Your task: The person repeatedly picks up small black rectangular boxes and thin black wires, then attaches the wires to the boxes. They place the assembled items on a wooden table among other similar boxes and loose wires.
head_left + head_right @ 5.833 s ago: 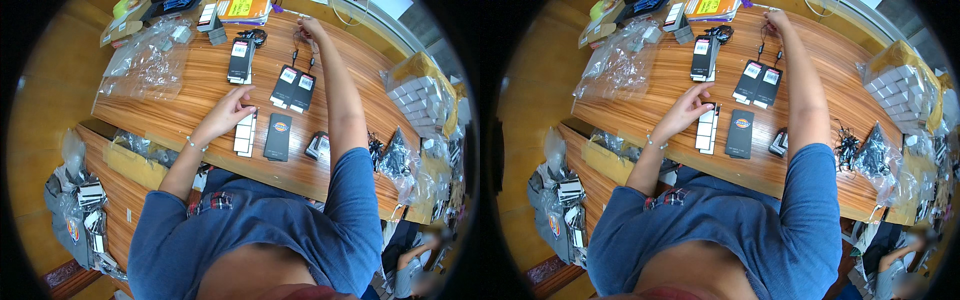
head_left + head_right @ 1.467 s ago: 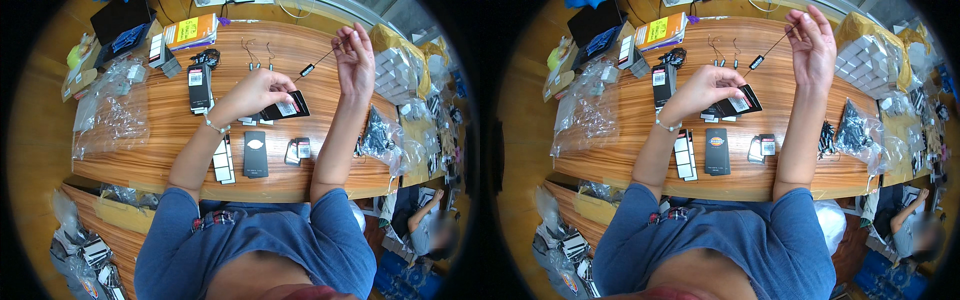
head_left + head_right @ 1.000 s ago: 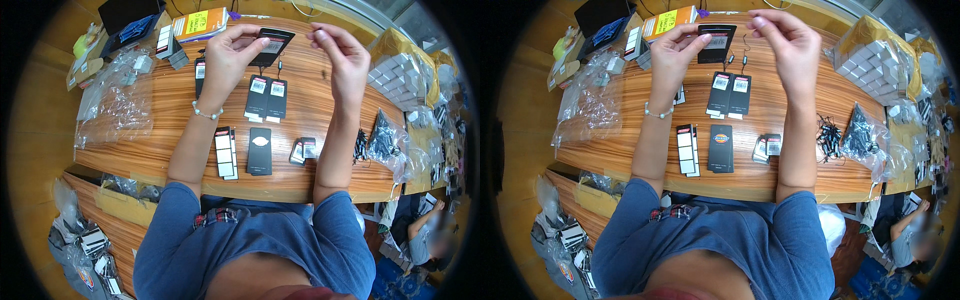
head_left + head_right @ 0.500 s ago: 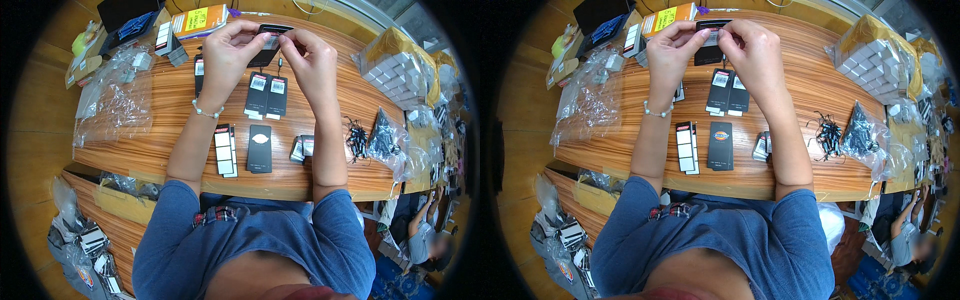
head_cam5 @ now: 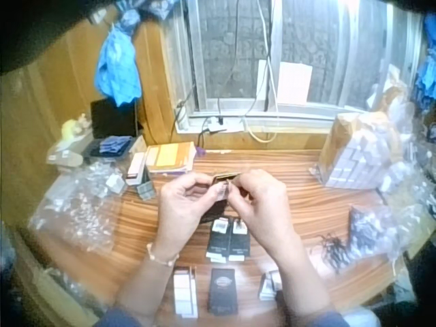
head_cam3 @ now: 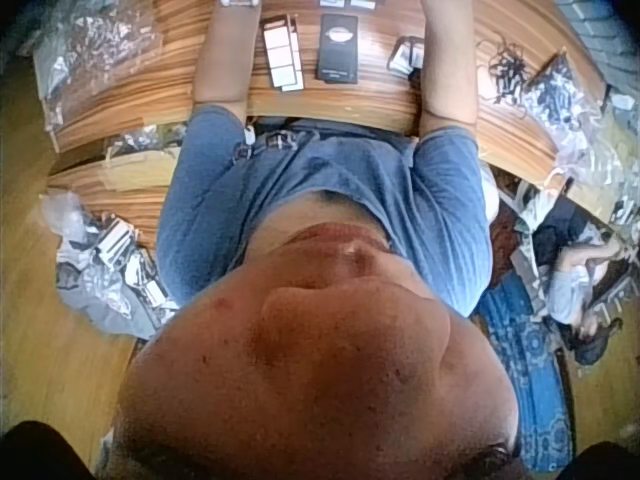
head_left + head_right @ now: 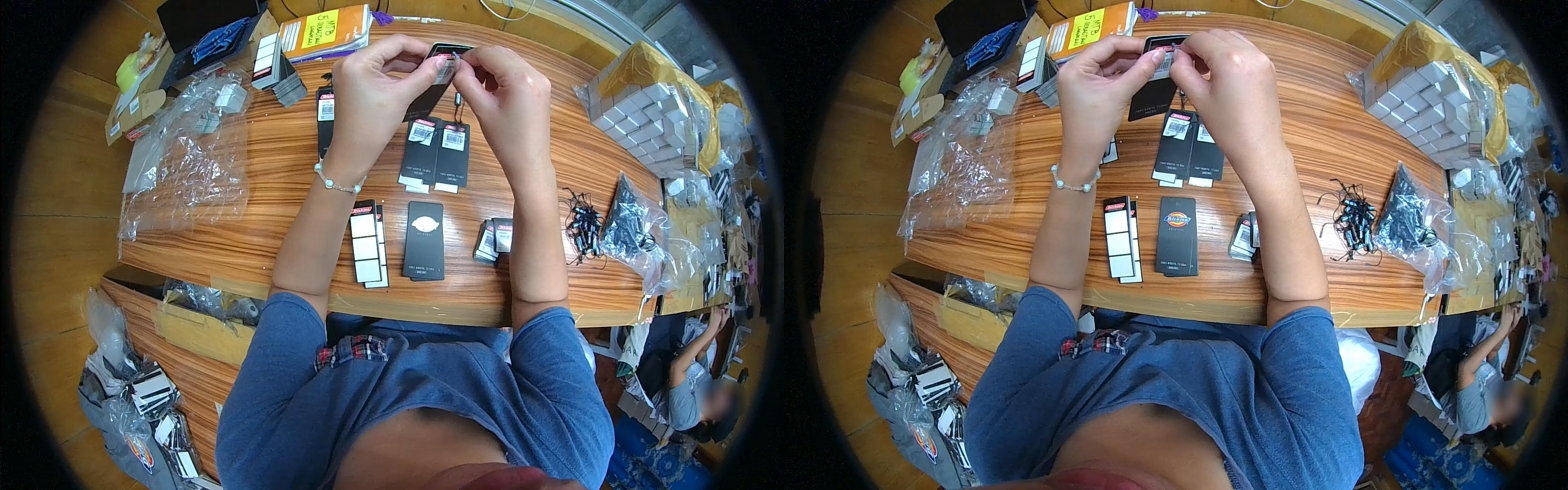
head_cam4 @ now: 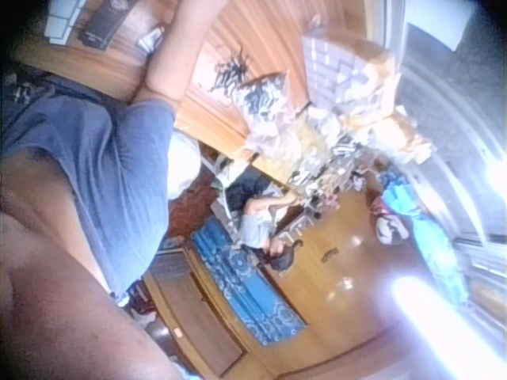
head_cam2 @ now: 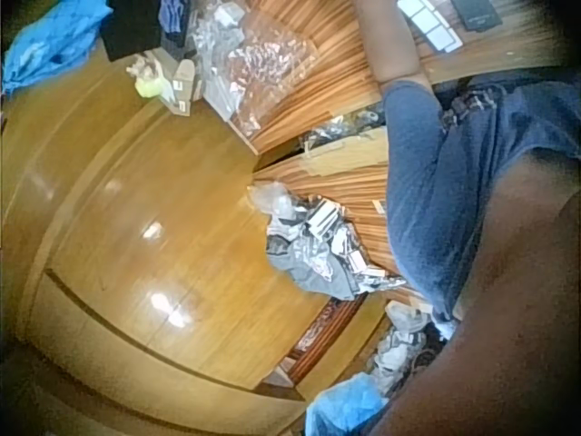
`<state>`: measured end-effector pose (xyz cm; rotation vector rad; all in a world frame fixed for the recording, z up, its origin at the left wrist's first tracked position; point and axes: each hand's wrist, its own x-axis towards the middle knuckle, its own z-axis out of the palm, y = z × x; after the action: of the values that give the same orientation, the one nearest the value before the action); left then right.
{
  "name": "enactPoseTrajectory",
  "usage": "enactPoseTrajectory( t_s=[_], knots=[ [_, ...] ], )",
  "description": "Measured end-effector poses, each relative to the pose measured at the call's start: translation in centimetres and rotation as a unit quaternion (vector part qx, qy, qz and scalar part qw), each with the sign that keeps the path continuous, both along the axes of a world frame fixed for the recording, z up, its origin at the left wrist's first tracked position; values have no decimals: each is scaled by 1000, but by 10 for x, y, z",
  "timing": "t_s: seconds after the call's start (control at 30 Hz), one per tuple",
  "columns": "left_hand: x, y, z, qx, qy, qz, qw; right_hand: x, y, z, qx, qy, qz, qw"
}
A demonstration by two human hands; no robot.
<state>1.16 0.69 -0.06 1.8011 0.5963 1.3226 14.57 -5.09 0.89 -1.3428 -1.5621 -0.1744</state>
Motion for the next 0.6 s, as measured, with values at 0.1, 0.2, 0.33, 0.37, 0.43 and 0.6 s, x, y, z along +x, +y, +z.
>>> enactPoseTrajectory(
  t_s=[0.1,0.2,0.33,0.37,0.43,0.6],
  knots=[
    [-2,-3,3,59,45,28,997,1,0,-1,-5,-30,-7,1000],
    [-5,-8,8,133,107,59,983,0,-1,-1,-20,-7,8,1000],
    [-9,-6,9,210,138,85,964,10,1,-2,-168,198,110,960],
    [-8,-7,9,209,137,81,965,13,4,-5,-166,266,160,936],
    [-8,-8,10,208,135,75,966,13,11,-10,-158,397,261,866],
    [-9,-3,7,188,140,78,969,8,9,-9,-82,109,70,988]
  ],
)
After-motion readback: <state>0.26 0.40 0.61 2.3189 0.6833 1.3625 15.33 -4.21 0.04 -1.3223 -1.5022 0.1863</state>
